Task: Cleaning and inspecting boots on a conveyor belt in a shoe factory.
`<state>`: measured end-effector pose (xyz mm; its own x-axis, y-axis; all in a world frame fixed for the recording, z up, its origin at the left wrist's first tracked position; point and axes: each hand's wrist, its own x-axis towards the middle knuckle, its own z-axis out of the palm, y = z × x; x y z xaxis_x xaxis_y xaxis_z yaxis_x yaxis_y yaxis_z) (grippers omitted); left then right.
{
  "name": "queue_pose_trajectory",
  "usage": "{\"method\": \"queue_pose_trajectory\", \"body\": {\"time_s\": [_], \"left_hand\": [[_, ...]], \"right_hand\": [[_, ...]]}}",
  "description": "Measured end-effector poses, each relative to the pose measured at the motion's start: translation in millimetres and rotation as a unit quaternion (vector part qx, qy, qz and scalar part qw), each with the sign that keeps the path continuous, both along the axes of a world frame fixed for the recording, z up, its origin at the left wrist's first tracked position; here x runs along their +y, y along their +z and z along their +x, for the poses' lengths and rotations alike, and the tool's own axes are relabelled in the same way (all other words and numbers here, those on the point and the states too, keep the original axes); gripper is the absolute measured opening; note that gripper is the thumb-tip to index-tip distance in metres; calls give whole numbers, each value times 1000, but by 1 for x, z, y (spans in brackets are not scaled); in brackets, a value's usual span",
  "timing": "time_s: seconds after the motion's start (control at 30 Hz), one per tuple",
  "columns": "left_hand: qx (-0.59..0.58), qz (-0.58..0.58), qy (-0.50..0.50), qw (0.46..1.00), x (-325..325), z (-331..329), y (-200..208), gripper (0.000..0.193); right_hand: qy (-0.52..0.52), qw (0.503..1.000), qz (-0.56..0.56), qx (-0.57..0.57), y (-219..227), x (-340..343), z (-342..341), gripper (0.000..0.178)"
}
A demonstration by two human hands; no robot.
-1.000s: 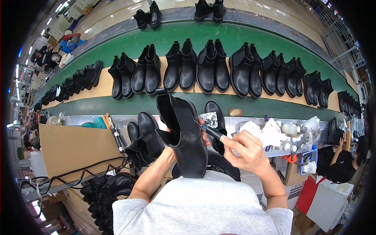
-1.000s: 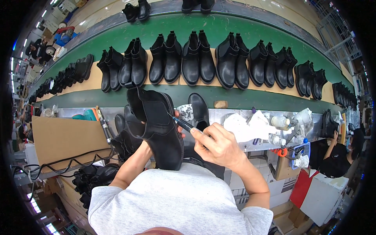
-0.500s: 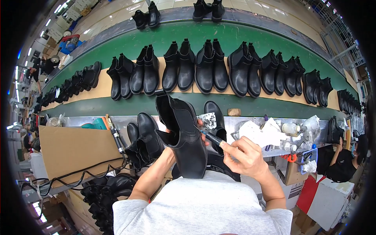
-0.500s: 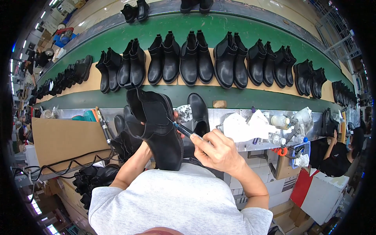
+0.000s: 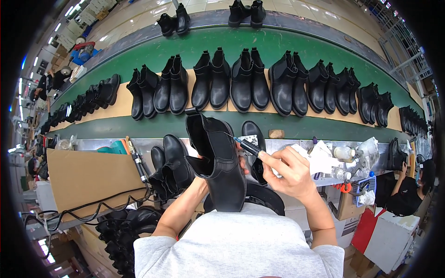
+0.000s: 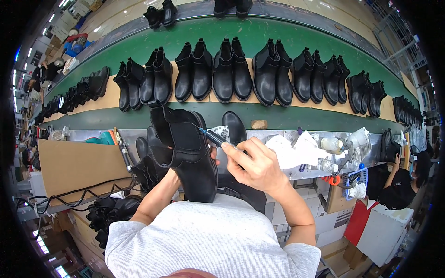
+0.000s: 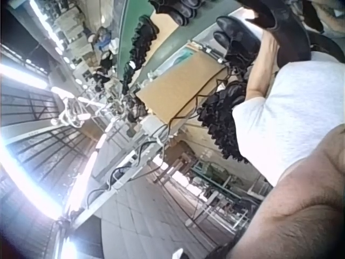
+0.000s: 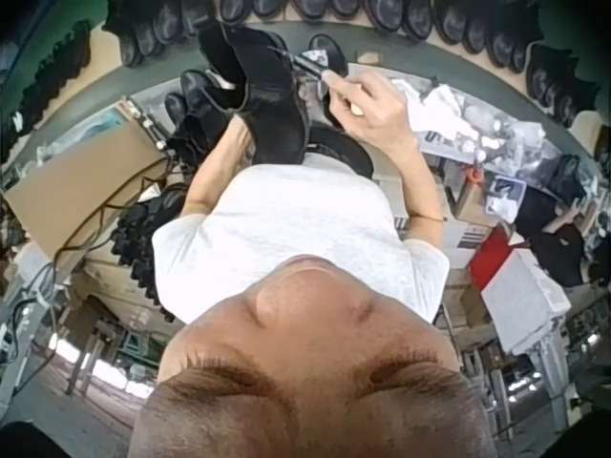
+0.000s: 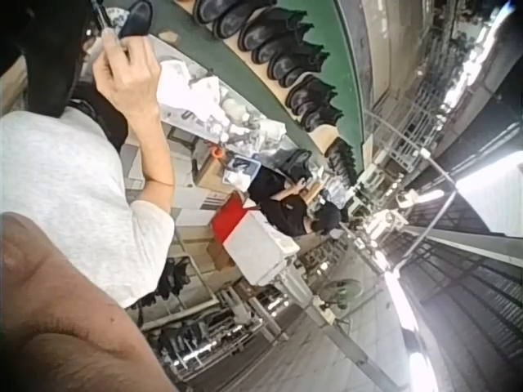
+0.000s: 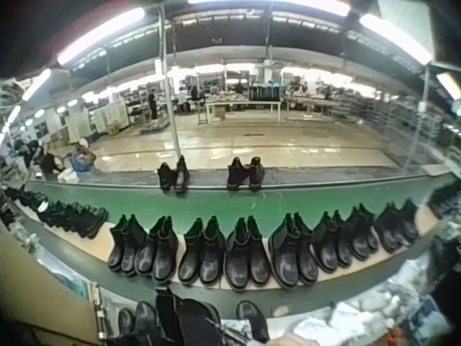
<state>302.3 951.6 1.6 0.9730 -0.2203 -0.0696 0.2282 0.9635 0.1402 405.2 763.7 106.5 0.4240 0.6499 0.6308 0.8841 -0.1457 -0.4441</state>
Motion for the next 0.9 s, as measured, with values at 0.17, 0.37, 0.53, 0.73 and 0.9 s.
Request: {"method": "queue_pose_trajectory", "body": {"time_s": [0.17, 0.37, 0.53, 0.73, 0.9], "left_hand": [[1, 13, 7, 1000, -2, 0, -2, 85], [-8, 4, 3, 1000, -3, -2, -2, 86], [83, 120, -2, 989, -8, 2, 20, 40], [51, 84, 12, 995, -4, 2, 14, 65], [1, -21, -29, 999, 0, 3, 7, 93]], "right_hand": [[4, 1000, -1, 20, 0, 1, 0, 38], [15, 1000, -3, 9, -2, -1, 1, 37], [12, 1000, -13, 19, -1, -6, -3, 36], [15, 999, -25, 37, 1, -11, -8, 34], [10, 998, -27, 48, -1, -15, -13, 33]]}}
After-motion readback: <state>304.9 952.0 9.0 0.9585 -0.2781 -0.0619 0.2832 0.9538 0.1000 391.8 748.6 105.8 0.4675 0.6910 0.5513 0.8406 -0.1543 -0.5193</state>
